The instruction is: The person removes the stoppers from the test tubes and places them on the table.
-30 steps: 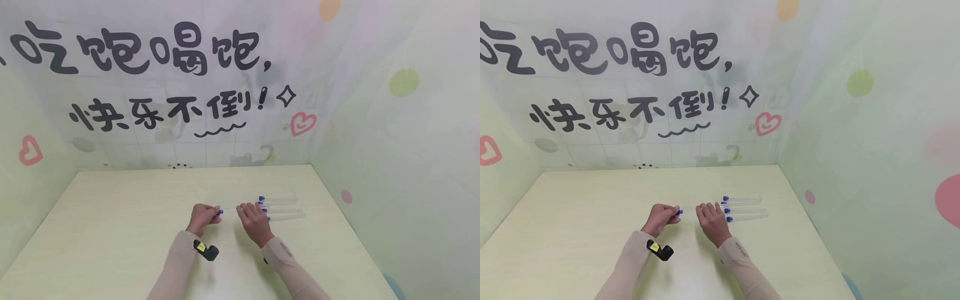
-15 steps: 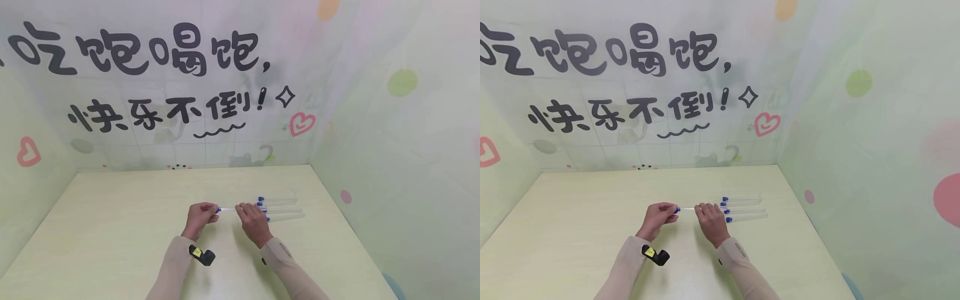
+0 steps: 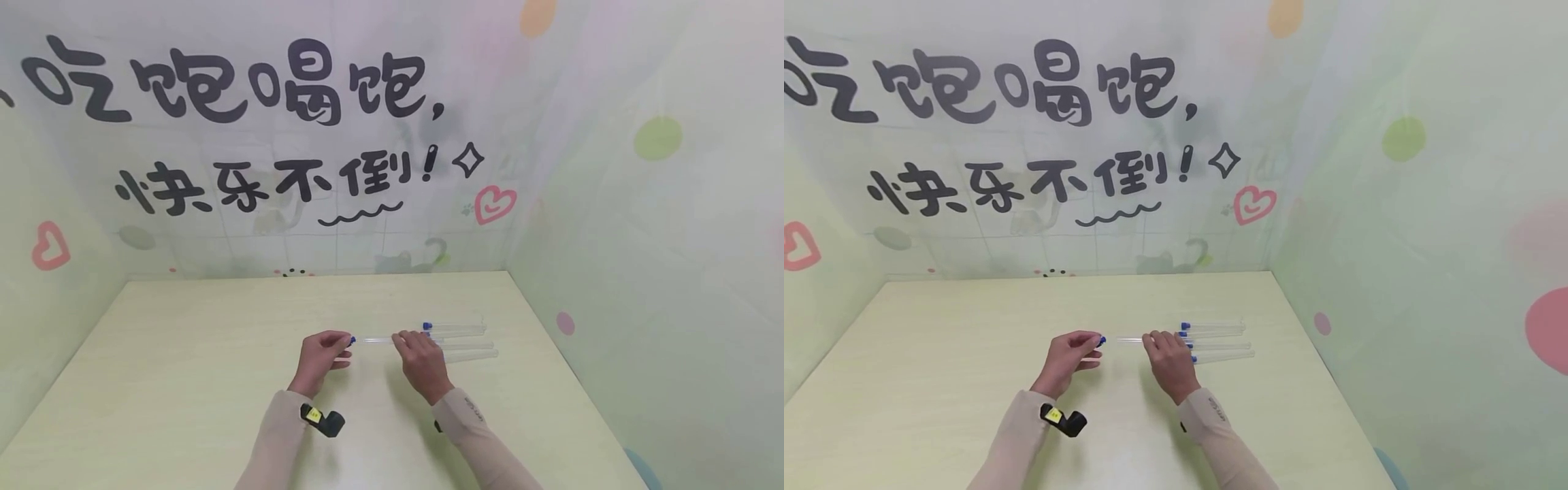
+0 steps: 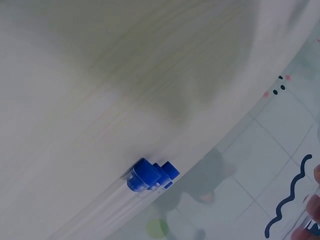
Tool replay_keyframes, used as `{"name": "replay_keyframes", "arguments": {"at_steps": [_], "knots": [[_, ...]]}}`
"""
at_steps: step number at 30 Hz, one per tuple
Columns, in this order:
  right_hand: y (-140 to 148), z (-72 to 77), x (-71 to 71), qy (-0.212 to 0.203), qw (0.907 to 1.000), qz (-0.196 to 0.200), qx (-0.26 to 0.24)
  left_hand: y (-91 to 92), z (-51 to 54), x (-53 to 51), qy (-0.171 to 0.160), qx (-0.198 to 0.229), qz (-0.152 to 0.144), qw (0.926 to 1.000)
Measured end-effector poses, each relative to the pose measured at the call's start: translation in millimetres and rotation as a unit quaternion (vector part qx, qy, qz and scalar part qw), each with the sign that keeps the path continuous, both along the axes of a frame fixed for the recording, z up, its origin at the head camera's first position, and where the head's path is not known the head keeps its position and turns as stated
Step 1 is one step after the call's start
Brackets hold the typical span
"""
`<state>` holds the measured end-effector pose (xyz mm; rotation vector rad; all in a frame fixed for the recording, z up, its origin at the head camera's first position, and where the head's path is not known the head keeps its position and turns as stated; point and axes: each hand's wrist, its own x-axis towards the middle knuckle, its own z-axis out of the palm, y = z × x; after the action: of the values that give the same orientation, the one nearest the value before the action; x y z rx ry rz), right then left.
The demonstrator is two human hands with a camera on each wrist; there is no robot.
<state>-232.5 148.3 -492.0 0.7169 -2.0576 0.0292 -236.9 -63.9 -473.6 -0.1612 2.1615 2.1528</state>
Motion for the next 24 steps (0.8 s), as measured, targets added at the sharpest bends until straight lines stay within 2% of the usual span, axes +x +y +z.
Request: {"name": "replay_keyframes", "arguments": {"at_steps": [5, 10, 14, 17, 21, 24], "knots": [[11, -0.9, 0.4, -0.01, 0.9998, 0.003, -0.015, -19.4, -0.8, 0.7, 0.006, -0.024, 0.0, 0.9997], [21, -2.4, 3.7, -0.029, 0.9994, -0.009, -0.019, -41.5, -4.8, 1.3, 0.012, -0.089, 0.002, 0.9959], [28, -6.6, 6.0, -0.043, 0.9986, -0.013, -0.027, -55.3, -9.1, 2.9, 0.025, -0.155, 0.009, 0.9876], [35, -8.8, 6.6, -0.054, 0.9978, -0.017, -0.033, -65.1, -10.5, 4.9, 0.041, -0.201, 0.012, 0.9786], [47, -11.8, 7.9, -0.078, 0.9958, -0.033, -0.035, -77.7, -13.2, 8.8, 0.045, -0.243, 0.017, 0.9688], [57, -13.5, 12.4, -0.11, 0.9927, -0.044, -0.024, -87.5, -16.7, 13.9, 0.034, -0.262, 0.022, 0.9641]]}}
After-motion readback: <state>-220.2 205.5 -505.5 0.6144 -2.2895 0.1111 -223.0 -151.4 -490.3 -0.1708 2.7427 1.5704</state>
